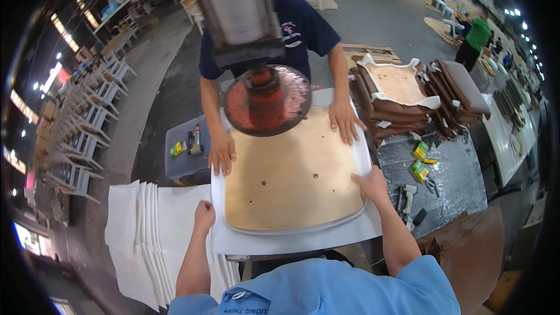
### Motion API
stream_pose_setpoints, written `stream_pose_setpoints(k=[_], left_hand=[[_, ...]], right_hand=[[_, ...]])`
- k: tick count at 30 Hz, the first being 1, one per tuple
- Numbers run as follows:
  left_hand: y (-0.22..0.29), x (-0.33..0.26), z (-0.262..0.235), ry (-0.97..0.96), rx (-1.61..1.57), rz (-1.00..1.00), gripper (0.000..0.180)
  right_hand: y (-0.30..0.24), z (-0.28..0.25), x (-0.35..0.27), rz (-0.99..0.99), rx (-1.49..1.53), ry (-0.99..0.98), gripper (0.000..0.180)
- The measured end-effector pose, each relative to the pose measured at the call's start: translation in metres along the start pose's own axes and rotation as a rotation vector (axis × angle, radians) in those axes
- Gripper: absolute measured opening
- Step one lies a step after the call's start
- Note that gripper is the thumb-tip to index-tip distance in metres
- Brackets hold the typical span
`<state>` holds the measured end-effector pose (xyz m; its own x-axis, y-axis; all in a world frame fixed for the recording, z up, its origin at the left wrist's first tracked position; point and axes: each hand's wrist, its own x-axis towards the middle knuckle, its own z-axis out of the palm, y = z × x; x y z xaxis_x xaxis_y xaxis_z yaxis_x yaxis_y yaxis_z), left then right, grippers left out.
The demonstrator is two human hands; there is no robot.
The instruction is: The person places a white fabric sheet over a wooden chair seat base, then uses a pneumatic staple gun to secure the fabric to the underside of the seat. A coworker assists by holding the seat and applying adhesive. The process is repeated for a second seat.
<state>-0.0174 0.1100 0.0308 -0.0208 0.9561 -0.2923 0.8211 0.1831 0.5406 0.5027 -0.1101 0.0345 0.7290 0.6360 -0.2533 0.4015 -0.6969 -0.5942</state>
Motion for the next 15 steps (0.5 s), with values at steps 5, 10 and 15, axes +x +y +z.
stream_pose_setpoints(k=[5, 10, 15], left_hand=[[0.039, 0.0, 0.049, 0.157, -0.118, -0.047, 0.068], [0.05, -0.018, 0.064, 0.21, 0.012, -0.029, 0.067], [0.055, -0.018, 0.053, 0.126, -0.012, -0.049, 0.068]], right_hand=[[0.002, 0.015, -0.017, -0.116, 0.017, 0.11, 0.101], [0.007, 0.03, -0.027, -0.127, -0.023, 0.17, 0.089], [0.006, 0.03, -0.026, -0.201, -0.027, 0.259, 0.085]])
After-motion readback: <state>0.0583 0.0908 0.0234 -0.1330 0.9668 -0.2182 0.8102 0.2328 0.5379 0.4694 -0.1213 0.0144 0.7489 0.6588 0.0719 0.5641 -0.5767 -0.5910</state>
